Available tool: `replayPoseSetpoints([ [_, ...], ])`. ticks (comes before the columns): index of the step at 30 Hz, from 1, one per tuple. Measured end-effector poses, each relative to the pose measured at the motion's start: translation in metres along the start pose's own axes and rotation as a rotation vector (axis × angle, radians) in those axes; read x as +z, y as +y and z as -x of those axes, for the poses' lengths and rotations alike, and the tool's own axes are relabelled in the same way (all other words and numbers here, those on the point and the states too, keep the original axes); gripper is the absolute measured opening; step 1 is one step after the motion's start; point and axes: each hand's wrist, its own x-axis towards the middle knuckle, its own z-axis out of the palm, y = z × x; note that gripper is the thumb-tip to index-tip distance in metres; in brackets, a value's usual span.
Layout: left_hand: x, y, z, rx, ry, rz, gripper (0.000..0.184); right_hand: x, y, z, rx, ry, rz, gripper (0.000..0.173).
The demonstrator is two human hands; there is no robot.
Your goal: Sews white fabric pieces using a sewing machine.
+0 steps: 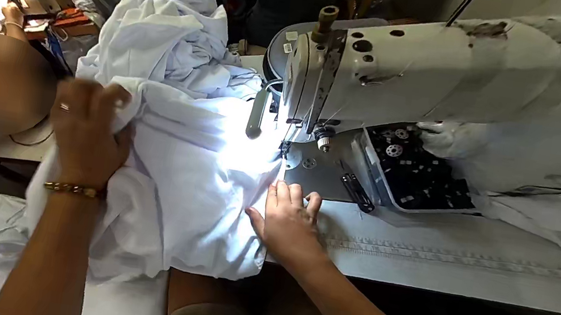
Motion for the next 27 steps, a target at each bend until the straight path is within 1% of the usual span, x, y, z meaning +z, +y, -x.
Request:
replayPoseSetpoints([
  [1, 0.017, -0.01, 0.001, -0.03, -0.129, 0.009, 0.04, 0.001, 0.0, 0.0, 0.003, -0.002, 0.0, 0.067],
  [2, 0.027, -0.016, 0.001, -0.1, -0.248, 0.015, 0.041, 0.002, 0.001, 0.001, 0.002, -0.005, 0.004, 0.068],
  [4, 0.021, -0.007, -0.007, -0.272, -0.377, -0.016, 0.041, 0.0, 0.003, 0.002, -0.007, -0.015, 0.004, 0.07],
  [5, 0.011, 0.006, -0.012, -0.334, -0.391, -0.047, 0.043, -0.001, 0.005, 0.003, -0.013, -0.014, 0.004, 0.071],
  [7, -0.007, 0.049, -0.011, -0.392, -0.302, -0.097, 0.045, 0.0, 0.009, 0.005, -0.03, -0.003, 0.008, 0.072],
  [8, -0.008, 0.074, -0.006, -0.369, -0.223, -0.109, 0.044, 0.001, 0.01, 0.005, -0.042, 0.011, 0.006, 0.072],
  [9, -0.004, 0.101, 0.003, -0.289, -0.14, -0.099, 0.044, 0.002, 0.012, 0.005, -0.055, 0.027, -0.005, 0.071],
  [10, 0.01, 0.125, 0.015, -0.149, -0.049, -0.055, 0.041, 0.003, 0.013, 0.006, -0.069, 0.043, -0.015, 0.07],
  [11, 0.031, 0.145, 0.025, 0.026, 0.01, 0.063, 0.036, 0.004, 0.016, 0.007, -0.081, 0.068, -0.029, 0.066],
  [12, 0.052, 0.161, 0.032, 0.171, -0.021, 0.211, 0.033, 0.004, 0.018, 0.008, -0.095, 0.106, -0.046, 0.056],
  [13, 0.072, 0.17, 0.035, 0.25, -0.149, 0.304, 0.039, 0.003, 0.02, 0.01, -0.098, 0.127, -0.076, 0.043],
  [14, 0.089, 0.173, 0.034, 0.252, -0.313, 0.337, 0.045, -0.002, 0.02, 0.011, -0.083, 0.091, -0.091, 0.042],
  [15, 0.105, 0.17, 0.029, 0.208, -0.457, 0.32, 0.049, -0.002, 0.022, 0.012, -0.09, 0.084, -0.063, 0.049],
  [16, 0.117, 0.164, 0.025, 0.156, -0.55, 0.295, 0.051, -0.001, 0.024, 0.012, -0.096, 0.081, -0.029, 0.061],
  [17, 0.123, 0.162, 0.022, 0.11, -0.595, 0.258, 0.051, 0.0, 0.024, 0.013, -0.094, 0.077, -0.003, 0.069],
  [18, 0.124, 0.165, 0.019, 0.074, -0.618, 0.225, 0.052, 0.001, 0.024, 0.013, -0.093, 0.075, 0.011, 0.07],
  [21, 0.114, 0.181, 0.014, 0.042, -0.645, 0.148, 0.053, 0.0, 0.022, 0.014, -0.094, 0.06, 0.028, 0.063],
  [24, 0.111, 0.186, 0.016, 0.061, -0.549, 0.138, 0.045, -0.001, 0.024, 0.014, -0.103, 0.048, -0.002, 0.064],
  [26, 0.111, 0.185, 0.02, 0.089, -0.464, 0.157, 0.04, -0.009, 0.036, 0.017, -0.125, 0.046, -0.115, 0.069],
  [27, 0.11, 0.185, 0.02, 0.098, -0.438, 0.176, 0.039, -0.013, 0.046, 0.018, -0.147, 0.087, -0.169, 0.068],
])
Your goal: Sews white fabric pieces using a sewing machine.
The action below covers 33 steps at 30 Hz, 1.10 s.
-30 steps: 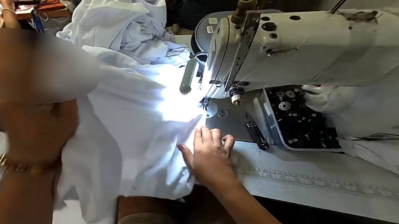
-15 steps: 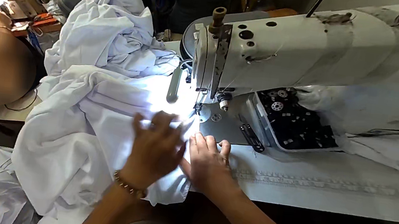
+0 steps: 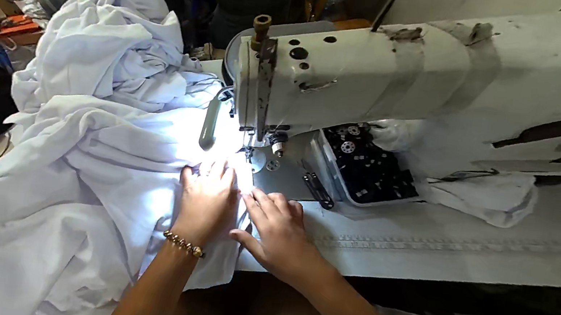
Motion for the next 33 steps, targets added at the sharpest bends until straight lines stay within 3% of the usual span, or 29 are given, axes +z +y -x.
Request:
replayPoseSetpoints([
  [3, -0.007, -0.002, 0.004, 0.033, 0.078, 0.042, 0.037, -0.049, 0.04, 0.001, -0.012, 0.115, -0.05, 0.044],
  [5, -0.011, -0.002, 0.007, 0.04, 0.128, 0.054, 0.036, -0.091, 0.075, -0.004, 0.109, 0.156, -0.012, 0.033],
  [8, -0.012, 0.001, 0.012, 0.053, 0.192, 0.098, 0.034, -0.128, 0.127, -0.019, 0.334, 0.015, 0.091, 0.024],
  [11, -0.011, 0.007, 0.016, 0.073, 0.191, 0.139, 0.032, -0.128, 0.157, -0.035, 0.318, -0.182, 0.079, 0.023],
  [17, -0.012, 0.006, 0.028, 0.078, 0.201, 0.136, 0.029, -0.113, 0.167, -0.051, 0.164, -0.369, 0.162, 0.031],
  [23, -0.018, 0.007, 0.034, 0.054, 0.196, 0.147, 0.031, -0.117, 0.172, -0.049, 0.076, -0.295, 0.194, 0.009],
  [26, -0.02, 0.013, 0.034, 0.048, 0.228, 0.194, 0.029, -0.127, 0.17, -0.042, 0.091, -0.207, 0.199, 0.005],
  [28, -0.021, 0.022, 0.034, 0.031, 0.282, 0.326, 0.026, -0.133, 0.163, -0.034, 0.042, -0.08, 0.179, 0.004],
  [30, -0.026, 0.039, 0.034, -0.021, 0.283, 0.624, 0.022, -0.135, 0.148, -0.023, -0.06, 0.094, 0.165, 0.008],
  [33, -0.043, 0.069, 0.033, -0.277, -0.034, 1.34, 0.028, -0.126, 0.105, -0.002, -0.217, 0.316, 0.151, 0.018],
])
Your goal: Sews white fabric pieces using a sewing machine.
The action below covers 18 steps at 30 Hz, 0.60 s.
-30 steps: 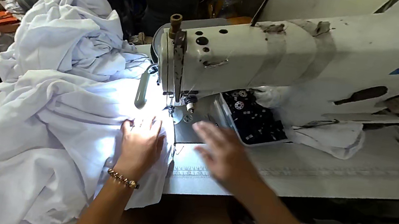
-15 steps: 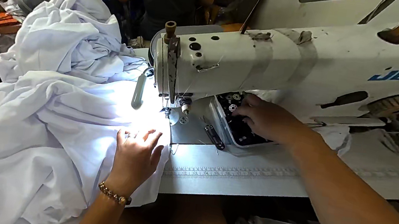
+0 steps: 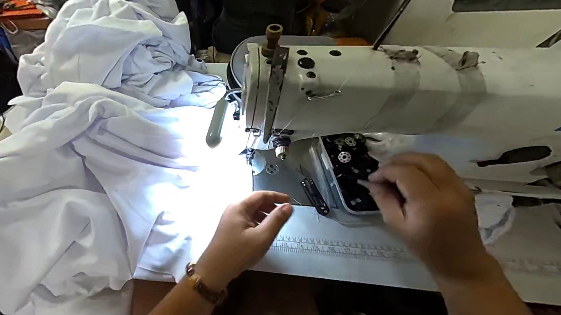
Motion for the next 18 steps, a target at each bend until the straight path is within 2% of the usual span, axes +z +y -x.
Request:
replayPoseSetpoints([
  [1, 0.006, 0.004, 0.0, -0.137, -0.056, 0.199, 0.031, 0.002, -0.014, 0.006, -0.052, 0.043, -0.02, 0.018],
  [3, 0.014, 0.004, -0.001, -0.29, -0.119, 0.48, 0.03, 0.012, -0.035, 0.018, -0.154, 0.091, -0.076, 0.014],
  [6, 0.017, 0.001, -0.001, -0.35, -0.143, 0.657, 0.017, 0.027, -0.052, 0.028, -0.264, 0.136, -0.145, 0.008],
  [10, 0.01, -0.003, 0.005, -0.352, -0.144, 0.739, 0.009, 0.035, -0.061, 0.028, -0.292, 0.168, -0.177, 0.006],
  [12, 0.006, -0.002, 0.008, -0.318, -0.121, 0.705, 0.009, 0.034, -0.064, 0.025, -0.234, 0.135, -0.239, 0.01],
  [16, 0.001, 0.001, 0.012, -0.25, -0.081, 0.491, 0.011, 0.022, -0.068, 0.018, 0.14, -0.044, -0.536, 0.049],
  [17, -0.001, 0.001, 0.014, -0.231, -0.084, 0.42, 0.012, 0.02, -0.069, 0.016, 0.213, -0.072, -0.591, 0.048],
  [18, -0.001, 0.002, 0.015, -0.208, -0.089, 0.361, 0.013, 0.019, -0.07, 0.014, 0.269, -0.09, -0.632, 0.04],
])
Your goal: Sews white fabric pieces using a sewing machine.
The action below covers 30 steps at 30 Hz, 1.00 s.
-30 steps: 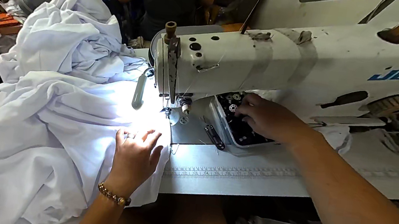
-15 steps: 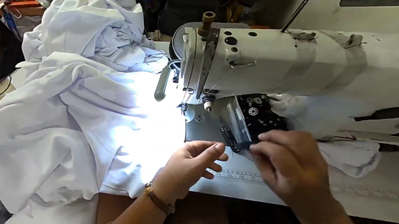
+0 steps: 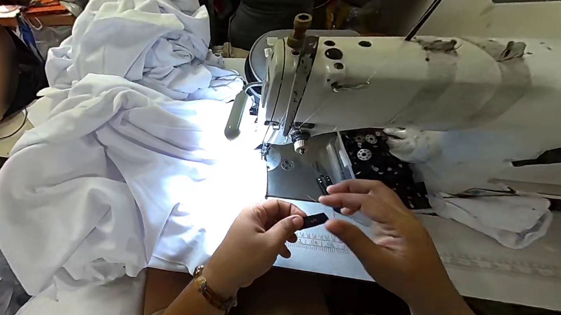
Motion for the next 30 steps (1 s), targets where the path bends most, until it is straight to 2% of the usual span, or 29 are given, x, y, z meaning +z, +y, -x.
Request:
replayPoseSetpoints([
  [2, -0.001, 0.0, 0.002, 0.041, -0.02, -0.066, 0.014, 0.002, -0.001, -0.001, 0.067, -0.012, -0.053, 0.022],
  [4, 0.0, 0.001, 0.004, 0.076, -0.033, -0.09, 0.015, 0.005, -0.002, -0.001, 0.1, -0.029, -0.111, 0.014],
  [11, 0.007, -0.007, 0.003, 0.097, 0.04, 0.009, 0.016, 0.027, -0.01, 0.008, 0.219, 0.015, -0.312, 0.01],
  [16, 0.009, -0.013, 0.0, 0.076, 0.102, 0.116, 0.009, 0.038, -0.005, 0.014, 0.202, 0.098, -0.253, 0.01],
  [21, 0.007, -0.011, 0.002, 0.021, 0.091, 0.161, 0.018, 0.041, -0.003, 0.016, 0.155, 0.134, -0.148, 0.009],
  [24, 0.005, -0.014, 0.001, 0.031, 0.104, 0.163, 0.011, 0.041, -0.003, 0.017, 0.165, 0.132, -0.124, 0.01],
  [30, 0.004, -0.018, -0.001, -0.01, 0.17, 0.196, 0.013, 0.033, -0.002, 0.02, 0.222, 0.113, -0.079, 0.018],
])
